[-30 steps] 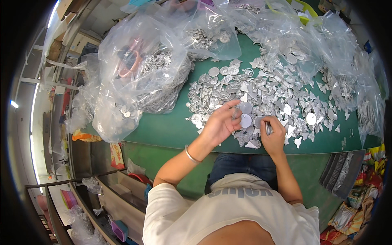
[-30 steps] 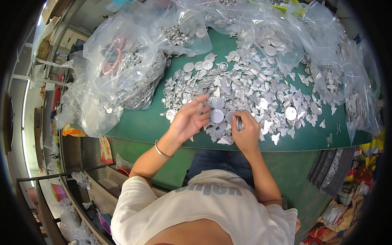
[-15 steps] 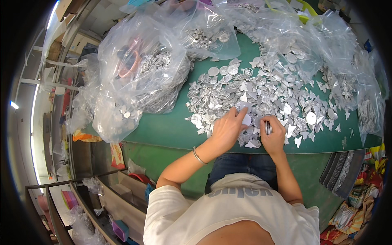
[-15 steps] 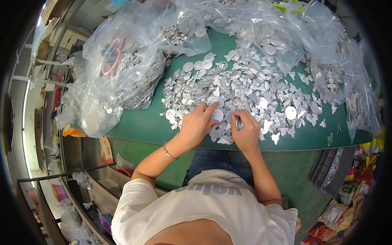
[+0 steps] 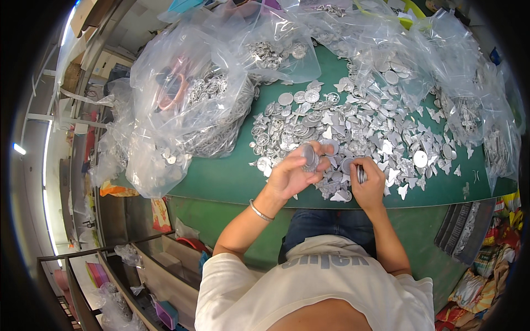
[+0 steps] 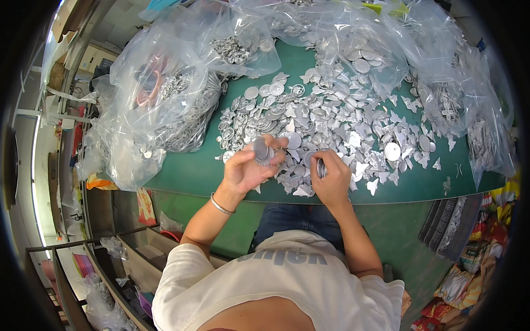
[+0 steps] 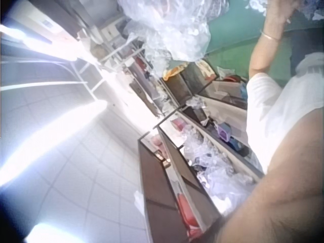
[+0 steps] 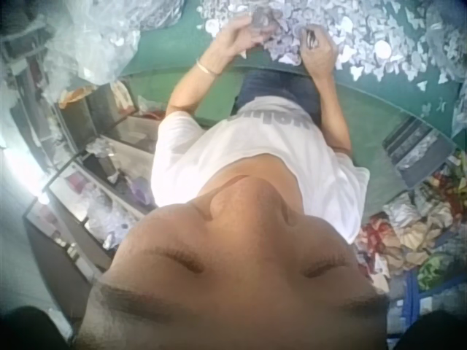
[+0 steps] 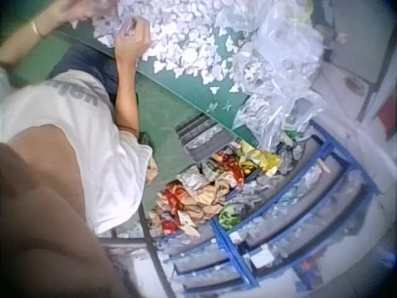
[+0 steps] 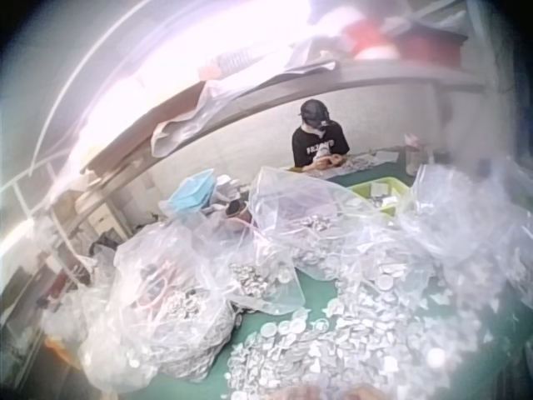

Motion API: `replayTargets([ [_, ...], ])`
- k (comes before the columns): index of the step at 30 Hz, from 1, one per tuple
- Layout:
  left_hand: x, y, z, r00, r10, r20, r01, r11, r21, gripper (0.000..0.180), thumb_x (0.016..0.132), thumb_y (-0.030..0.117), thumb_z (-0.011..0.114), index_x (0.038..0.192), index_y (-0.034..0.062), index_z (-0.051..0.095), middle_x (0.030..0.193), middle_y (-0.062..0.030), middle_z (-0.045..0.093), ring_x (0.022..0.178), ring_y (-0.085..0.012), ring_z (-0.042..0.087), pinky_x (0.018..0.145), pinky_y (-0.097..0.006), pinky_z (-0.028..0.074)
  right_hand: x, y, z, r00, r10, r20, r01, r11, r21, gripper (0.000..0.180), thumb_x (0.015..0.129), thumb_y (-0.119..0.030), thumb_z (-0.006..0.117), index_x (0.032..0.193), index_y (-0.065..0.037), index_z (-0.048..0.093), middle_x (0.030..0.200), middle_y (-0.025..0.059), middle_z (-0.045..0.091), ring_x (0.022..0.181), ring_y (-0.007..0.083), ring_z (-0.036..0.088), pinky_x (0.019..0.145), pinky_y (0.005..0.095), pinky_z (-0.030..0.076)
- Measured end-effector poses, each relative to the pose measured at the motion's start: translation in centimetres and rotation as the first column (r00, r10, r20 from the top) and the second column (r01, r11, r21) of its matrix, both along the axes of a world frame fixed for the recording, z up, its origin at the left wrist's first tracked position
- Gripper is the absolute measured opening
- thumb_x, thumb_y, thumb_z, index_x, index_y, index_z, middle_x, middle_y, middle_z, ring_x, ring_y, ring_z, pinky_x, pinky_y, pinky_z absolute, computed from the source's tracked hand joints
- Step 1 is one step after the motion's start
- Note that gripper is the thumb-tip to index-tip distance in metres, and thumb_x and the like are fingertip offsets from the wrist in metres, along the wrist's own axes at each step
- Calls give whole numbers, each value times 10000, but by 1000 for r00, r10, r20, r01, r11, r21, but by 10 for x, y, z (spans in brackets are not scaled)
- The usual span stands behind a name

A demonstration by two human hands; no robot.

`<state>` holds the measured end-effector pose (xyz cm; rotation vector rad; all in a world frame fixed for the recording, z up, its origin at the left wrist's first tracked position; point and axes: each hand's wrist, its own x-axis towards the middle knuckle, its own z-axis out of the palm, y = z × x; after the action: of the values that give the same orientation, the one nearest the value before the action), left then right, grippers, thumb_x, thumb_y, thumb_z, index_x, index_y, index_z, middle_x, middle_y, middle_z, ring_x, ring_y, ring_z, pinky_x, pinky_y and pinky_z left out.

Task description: The person sorts small silver-colored metal ornaments from a large pile on a green table and gathers them into stacks by hand.

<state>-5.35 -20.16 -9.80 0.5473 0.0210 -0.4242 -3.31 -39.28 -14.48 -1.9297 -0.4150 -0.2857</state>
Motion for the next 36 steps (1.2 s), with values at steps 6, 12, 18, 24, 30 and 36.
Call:
replayTargets([
  [6, 19, -1, -12, 926, -14, 377, -331, 449, 830, 262, 779, 90, 621, 1020, 44, 529, 832, -67, 520, 677, -168, 495, 563, -260, 401, 0, 0, -1, 1000, 3, 0, -3, 1000, -2, 44, 731, 3, 593, 757, -5, 559, 693, 122, 562, 607, 301, 564, 545, 336, 438],
  [12, 34, -26, -4, 807, -529, 263, -512, -404, 758, 426, 655, 158, 724, 1041, 62, 571, 1025, -121, 494, 701, -318, 585, 589, -394, 477, 0, 0, -1, 1000, 10, 7, -10, 1000, 1, 45, 728, 3, 592, 756, -4, 557, 693, 122, 562, 607, 296, 565, 546, 333, 439],
  [18, 49, 3, -20, 798, -351, 490, -504, 55, 862, 404, 767, 154, 650, 1130, 49, 510, 1061, -96, 542, 857, -226, 583, 690, -345, 488, -1, 1, -1, 1000, 14, 7, -14, 1000, 6, 50, 723, 4, 594, 753, -5, 555, 695, 115, 563, 607, 292, 566, 543, 332, 439],
  [24, 41, 13, 3, 987, 40, -156, -4, 973, 230, 395, 876, 62, 422, 1261, -16, 382, 1201, -196, 493, 1012, -281, 542, 826, -387, 475, 0, -1, -1, 1000, 3, 1, -3, 1000, -16, 52, 722, 2, 596, 754, -10, 557, 696, 111, 564, 609, 292, 567, 543, 332, 439],
  [30, 38, 24, 10, 946, -78, 314, -281, 285, 916, 290, 851, -27, 439, 1128, -27, 523, 1090, -142, 582, 977, -207, 565, 877, -306, 429, 0, 0, -1, 1000, 10, 9, -10, 1000, -6, 51, 721, 3, 596, 754, -9, 560, 698, 113, 565, 614, 294, 565, 545, 336, 437],
  [36, 45, 35, -5, 845, -59, 532, -534, -40, 844, 220, 805, -71, 488, 989, -9, 591, 899, -96, 629, 850, -168, 579, 736, -284, 454, 0, 0, -2, 1000, 11, -5, -11, 1000, -12, 45, 722, -4, 593, 752, -8, 559, 703, 118, 567, 615, 304, 562, 547, 338, 438],
])
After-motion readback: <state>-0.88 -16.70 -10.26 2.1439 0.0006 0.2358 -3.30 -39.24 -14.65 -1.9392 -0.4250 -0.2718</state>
